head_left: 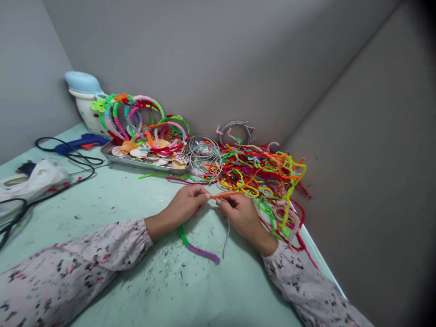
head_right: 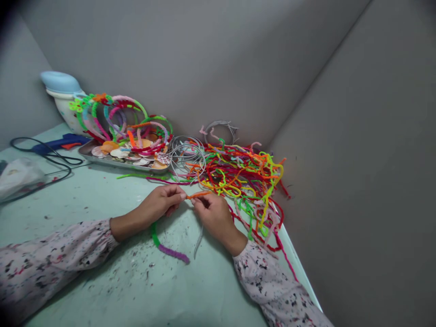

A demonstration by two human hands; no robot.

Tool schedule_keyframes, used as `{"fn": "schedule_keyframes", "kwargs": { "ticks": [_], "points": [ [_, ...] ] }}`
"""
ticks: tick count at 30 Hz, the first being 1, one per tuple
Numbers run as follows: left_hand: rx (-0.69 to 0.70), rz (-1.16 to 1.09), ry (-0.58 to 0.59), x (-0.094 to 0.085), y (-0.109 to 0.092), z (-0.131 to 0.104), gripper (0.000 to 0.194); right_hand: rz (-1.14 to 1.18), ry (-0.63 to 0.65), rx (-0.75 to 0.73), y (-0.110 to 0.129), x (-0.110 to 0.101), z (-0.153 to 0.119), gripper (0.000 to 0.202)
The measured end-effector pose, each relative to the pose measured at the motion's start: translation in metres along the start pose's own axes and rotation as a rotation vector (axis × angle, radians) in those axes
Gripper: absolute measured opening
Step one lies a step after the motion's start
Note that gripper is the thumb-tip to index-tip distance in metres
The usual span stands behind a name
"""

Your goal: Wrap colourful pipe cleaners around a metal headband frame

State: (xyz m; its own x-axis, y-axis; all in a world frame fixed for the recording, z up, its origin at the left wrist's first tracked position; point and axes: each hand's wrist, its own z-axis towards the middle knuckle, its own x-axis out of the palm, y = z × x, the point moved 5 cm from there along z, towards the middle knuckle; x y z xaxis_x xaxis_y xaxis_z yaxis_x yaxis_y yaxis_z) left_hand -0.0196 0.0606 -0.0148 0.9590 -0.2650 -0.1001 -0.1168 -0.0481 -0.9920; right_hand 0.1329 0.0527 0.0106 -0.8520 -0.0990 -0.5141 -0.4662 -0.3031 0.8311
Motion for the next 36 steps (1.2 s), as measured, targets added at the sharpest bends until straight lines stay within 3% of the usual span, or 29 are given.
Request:
{"fn": "schedule_keyframes", "kwargs": {
  "ticks": [6, 14, 19, 25, 36],
  "points": [
    [-0.008, 0.002, -0.003, 0.000, 0.003, 0.001, 0.022, -0.225, -0.008, -0.265, 0.007, -0.001, -0.004, 0.018],
    [0.071, 0.162, 0.118, 0.000, -0.016, 0.011, 0.016, -0.176, -0.098, -0.226, 0.003, -0.003, -0.001, 0.017],
    [0.011, 0.229, 0.228, 0.005, -0.013, 0.029, 0.014, -0.136, -0.150, -0.145, -0.009, -0.005, 0.003, 0.016],
    [-0.018, 0.165, 0.264, 0.010, -0.009, 0.035, 0.012, -0.076, -0.135, -0.101, -0.019, -0.004, 0.007, 0.016],
    [-0.076, 0.071, 0.239, 0.009, 0.000, 0.034, 0.020, -0.190, -0.032, -0.235, -0.006, -0.004, 0.008, 0.014]
  ]
}}
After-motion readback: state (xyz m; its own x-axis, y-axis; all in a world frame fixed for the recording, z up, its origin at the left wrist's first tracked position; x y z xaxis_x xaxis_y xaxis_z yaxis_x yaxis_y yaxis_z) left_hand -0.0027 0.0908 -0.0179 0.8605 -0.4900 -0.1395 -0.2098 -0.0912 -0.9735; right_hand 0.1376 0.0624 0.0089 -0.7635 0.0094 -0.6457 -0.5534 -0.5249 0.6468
